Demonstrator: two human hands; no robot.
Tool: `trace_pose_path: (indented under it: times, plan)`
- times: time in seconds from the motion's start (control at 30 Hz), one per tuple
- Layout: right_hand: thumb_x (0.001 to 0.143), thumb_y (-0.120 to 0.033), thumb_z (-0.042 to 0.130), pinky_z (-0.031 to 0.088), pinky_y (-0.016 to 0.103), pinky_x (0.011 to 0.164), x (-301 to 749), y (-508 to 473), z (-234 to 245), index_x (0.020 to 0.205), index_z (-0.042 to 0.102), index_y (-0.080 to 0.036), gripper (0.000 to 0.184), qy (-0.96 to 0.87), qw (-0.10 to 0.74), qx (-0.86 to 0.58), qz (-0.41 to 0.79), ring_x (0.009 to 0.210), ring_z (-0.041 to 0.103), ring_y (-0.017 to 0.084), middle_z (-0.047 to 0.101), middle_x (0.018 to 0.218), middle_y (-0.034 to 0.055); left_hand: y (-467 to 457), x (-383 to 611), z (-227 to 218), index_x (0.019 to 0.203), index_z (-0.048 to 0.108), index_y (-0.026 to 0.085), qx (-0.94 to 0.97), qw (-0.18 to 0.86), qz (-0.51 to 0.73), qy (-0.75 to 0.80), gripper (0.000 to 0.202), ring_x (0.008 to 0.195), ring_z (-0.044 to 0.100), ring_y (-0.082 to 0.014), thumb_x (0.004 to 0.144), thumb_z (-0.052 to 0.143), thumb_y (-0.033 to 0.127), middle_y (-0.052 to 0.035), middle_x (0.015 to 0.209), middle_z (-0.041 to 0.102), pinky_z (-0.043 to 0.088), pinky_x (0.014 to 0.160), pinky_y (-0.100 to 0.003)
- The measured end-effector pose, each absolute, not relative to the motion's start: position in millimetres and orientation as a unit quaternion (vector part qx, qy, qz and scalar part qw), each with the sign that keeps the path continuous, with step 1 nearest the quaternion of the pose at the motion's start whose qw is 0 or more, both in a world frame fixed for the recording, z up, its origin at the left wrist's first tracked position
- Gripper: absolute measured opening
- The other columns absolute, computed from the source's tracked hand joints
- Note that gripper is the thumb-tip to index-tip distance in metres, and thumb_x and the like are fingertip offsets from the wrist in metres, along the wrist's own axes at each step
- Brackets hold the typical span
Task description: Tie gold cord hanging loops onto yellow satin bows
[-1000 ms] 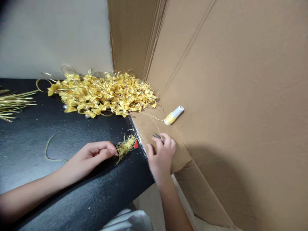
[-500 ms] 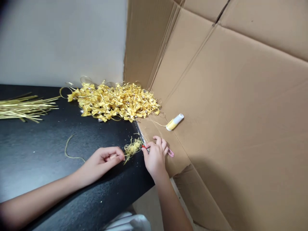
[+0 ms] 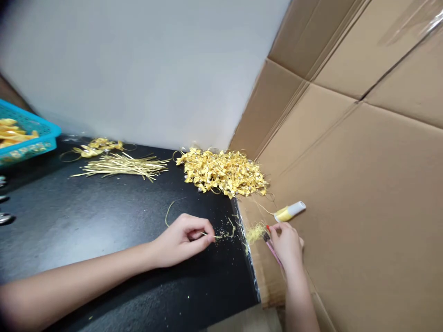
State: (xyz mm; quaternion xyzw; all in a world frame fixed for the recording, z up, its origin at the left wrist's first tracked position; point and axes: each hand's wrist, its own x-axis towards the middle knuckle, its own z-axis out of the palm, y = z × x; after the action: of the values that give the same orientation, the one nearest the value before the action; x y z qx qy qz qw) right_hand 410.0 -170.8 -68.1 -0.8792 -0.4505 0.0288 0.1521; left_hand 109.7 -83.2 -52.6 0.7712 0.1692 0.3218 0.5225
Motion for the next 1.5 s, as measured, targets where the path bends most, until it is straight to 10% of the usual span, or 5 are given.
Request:
trace_pose_path:
  times: [0.43,0.77,1.13,1.37,1.5]
  plan:
    - [0.089,-0.018,0.052,0.041,0.026,0.070,328.7,-145.6,23.9,0.081,0.061,-0.018,0.012,-0.716,0.095,-0.677,0.143,0.072,0.059,0.014,0.067,0.078,0.0019,-71.6,96.5,-69.9,0.069,0.063,0.014,0.791,0.485,0.303,0.217,0.025,0.050,0.025,-0.0077,0.087,0.051,0.027,0.0078,0.053,0.029,0.022,0.048,-0.020]
    - [0.086,-0.023,0.054,0.038,0.026,0.065,375.5,-154.6,-13.2,0.079,0.065,-0.019,0.014,-0.593,0.099,-0.799,0.017,0.069,0.060,0.016,0.069,0.077,0.0041,-69.3,95.0,-87.5,0.070,0.062,0.017,0.852,0.432,0.235,0.181,0.022,0.052,0.042,-0.0099,0.086,0.049,0.021,0.0038,0.057,0.050,0.033,0.054,-0.021]
    - [0.085,-0.027,0.055,0.046,0.037,0.092,391.1,-189.7,-57.4,0.100,0.067,-0.015,0.023,-0.550,0.251,-0.795,-0.040,0.103,0.061,0.024,0.068,0.111,0.0132,-54.3,113.1,-87.5,0.077,0.065,0.019,0.894,0.355,0.230,0.149,0.025,0.101,0.057,-0.0237,0.093,0.048,0.027,-0.0074,0.106,0.071,0.041,0.093,-0.039]
    - [0.078,-0.036,0.070,0.048,0.033,0.090,252.7,-170.7,-44.9,0.102,0.071,-0.022,0.027,-0.482,0.508,-0.595,0.394,0.100,0.063,0.019,0.068,0.112,0.0068,-74.3,65.1,-45.8,0.076,0.061,0.017,0.742,0.509,0.335,0.279,0.028,0.063,0.054,-0.0140,0.093,0.050,0.038,0.0010,0.067,0.061,0.042,0.060,-0.024]
    - [0.074,-0.056,0.068,0.050,0.031,0.069,173.0,-171.7,-69.1,0.087,0.066,-0.015,0.043,-0.199,0.448,-0.411,0.769,0.074,0.064,0.018,0.068,0.078,0.0050,-118.2,27.1,-27.6,0.074,0.061,0.019,0.787,0.490,0.332,0.174,0.024,0.060,0.055,-0.0116,0.094,0.050,0.026,0.0002,0.066,0.062,0.042,0.059,-0.022]
